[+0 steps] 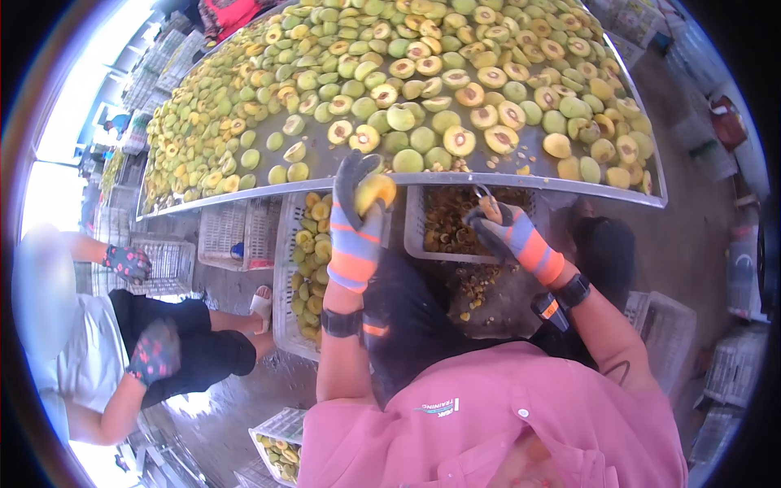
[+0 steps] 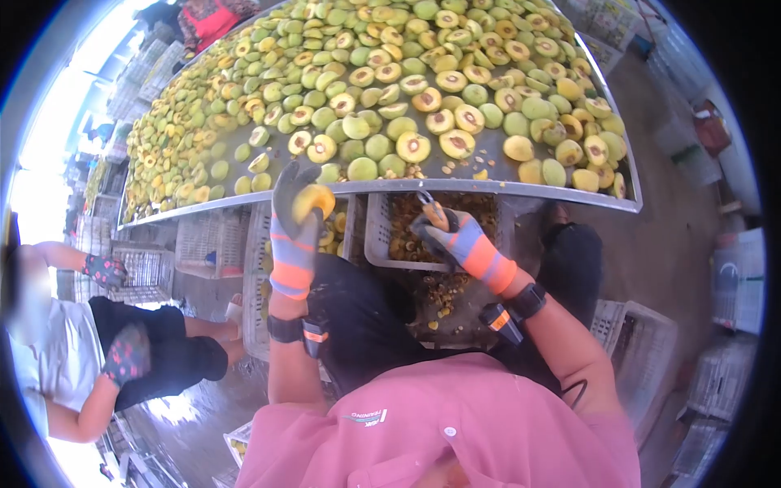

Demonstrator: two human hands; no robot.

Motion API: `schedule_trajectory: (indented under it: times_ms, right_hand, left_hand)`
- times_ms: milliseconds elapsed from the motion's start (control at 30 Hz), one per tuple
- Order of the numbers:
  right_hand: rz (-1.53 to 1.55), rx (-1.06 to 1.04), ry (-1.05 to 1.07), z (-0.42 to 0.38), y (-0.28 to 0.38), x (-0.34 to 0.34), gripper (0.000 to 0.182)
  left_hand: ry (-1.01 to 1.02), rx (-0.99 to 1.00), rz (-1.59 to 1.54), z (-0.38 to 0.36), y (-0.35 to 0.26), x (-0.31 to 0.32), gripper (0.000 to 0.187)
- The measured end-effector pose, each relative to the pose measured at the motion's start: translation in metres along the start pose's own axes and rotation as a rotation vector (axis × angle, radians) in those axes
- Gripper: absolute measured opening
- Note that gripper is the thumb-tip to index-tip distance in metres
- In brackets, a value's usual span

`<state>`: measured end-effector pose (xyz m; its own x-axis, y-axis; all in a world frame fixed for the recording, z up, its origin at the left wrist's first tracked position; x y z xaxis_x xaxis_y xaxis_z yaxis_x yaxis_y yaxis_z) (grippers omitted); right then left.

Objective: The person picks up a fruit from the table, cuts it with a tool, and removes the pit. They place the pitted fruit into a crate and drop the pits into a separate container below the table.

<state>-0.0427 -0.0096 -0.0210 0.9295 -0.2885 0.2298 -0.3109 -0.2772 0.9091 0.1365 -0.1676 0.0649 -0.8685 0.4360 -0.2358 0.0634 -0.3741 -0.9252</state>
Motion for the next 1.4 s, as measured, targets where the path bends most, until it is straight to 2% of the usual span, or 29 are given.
schedule_trajectory:
  times_ms: [67,133,167,267,300,367,400,433,533,567,667,700,800,833,900,1000,1033,1167,1233,1367,1400]
  right_hand:
    - [0.067,0.075,0.042,-0.007,0.019,0.011,0.022]
    - [0.003,-0.215,0.206,-0.012,0.034,0.019,0.027]
    - [0.056,-0.177,0.224,-0.013,0.035,0.025,0.026]
    - [0.235,-0.024,0.264,-0.019,0.034,0.041,0.029]
    - [0.299,0.049,0.266,-0.018,0.031,0.044,0.031]
    - [0.398,0.144,0.223,-0.019,0.037,0.053,0.034]
    - [0.415,0.126,0.217,-0.02,0.037,0.055,0.033]
    - [0.434,0.109,0.208,-0.02,0.035,0.056,0.032]
    - [0.453,0.083,0.117,-0.019,0.029,0.06,0.03]
    - [0.451,0.078,0.079,-0.019,0.028,0.063,0.029]
    - [0.372,0.043,0.017,-0.024,0.031,0.074,0.028]
    - [0.357,0.046,0.02,-0.024,0.027,0.074,0.026]
    - [0.199,-0.366,-0.101,-0.015,0.025,0.074,0.019]
    - [0.24,-0.288,-0.066,-0.017,0.021,0.071,0.017]
    - [0.317,-0.136,0.014,-0.024,0.027,0.06,0.015]
    - [0.017,-0.238,0.046,-0.02,0.035,0.05,0.016]
    - [0.04,-0.155,0.096,-0.022,0.035,0.05,0.019]
    - [0.027,-0.105,0.056,-0.016,0.028,0.043,0.02]
    - [0.072,-0.041,0.062,-0.012,0.019,0.042,0.024]
    - [0.07,-0.164,0.049,-0.007,0.012,0.041,0.022]
    - [0.079,-0.185,0.041,-0.006,0.011,0.04,0.021]
  left_hand:
    - [0.18,0.455,0.377,-0.007,-0.017,0.019,0.066]
    - [0.297,0.545,0.468,-0.02,-0.044,0.037,0.067]
    - [0.406,0.477,0.454,-0.027,-0.039,0.043,0.071]
    - [0.369,0.569,0.508,-0.04,-0.036,0.048,0.071]
    - [0.401,0.435,0.292,-0.037,-0.027,0.045,0.078]
    - [0.333,0.327,0.211,-0.041,-0.027,0.042,0.082]
    - [0.297,0.273,0.17,-0.043,-0.032,0.043,0.084]
    - [0.258,0.287,0.141,-0.043,-0.043,0.045,0.078]
    - [0.154,-0.135,-0.806,-0.053,-0.035,0.05,0.064]
    - [0.14,-0.077,-0.812,-0.052,-0.028,0.053,0.063]
    - [-0.089,-0.343,-0.787,-0.057,-0.004,0.064,0.052]
    - [-0.164,-0.407,-0.813,-0.057,-0.004,0.067,0.042]
    - [-0.246,-0.205,-0.688,-0.055,0.034,0.061,0.037]
    - [-0.137,0.14,0.047,-0.054,0.025,0.057,0.04]
    - [-0.103,0.163,0.138,-0.05,0.025,0.052,0.046]
    - [-0.072,0.179,0.217,-0.042,0.034,0.045,0.048]
    - [-0.043,0.183,0.247,-0.041,0.036,0.044,0.047]
    - [-0.008,0.28,0.317,-0.033,0.044,0.047,0.044]
    - [0.011,0.372,0.435,-0.034,0.04,0.051,0.054]
    - [0.037,0.424,0.455,-0.035,0.033,0.059,0.064]
    - [0.024,0.445,0.498,-0.034,0.032,0.06,0.059]
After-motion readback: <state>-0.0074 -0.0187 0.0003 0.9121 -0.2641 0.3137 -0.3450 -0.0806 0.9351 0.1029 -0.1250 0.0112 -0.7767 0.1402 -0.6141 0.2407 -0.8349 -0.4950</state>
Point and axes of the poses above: each hand's wrist, its own z-axis towards the middle knuckle, its own x-axis out of the palm, y = z × x, the point moved 4 cm from there along z, towards the middle knuckle, and after that the axes turned 1 degree about -z, right-handed, at the moved point
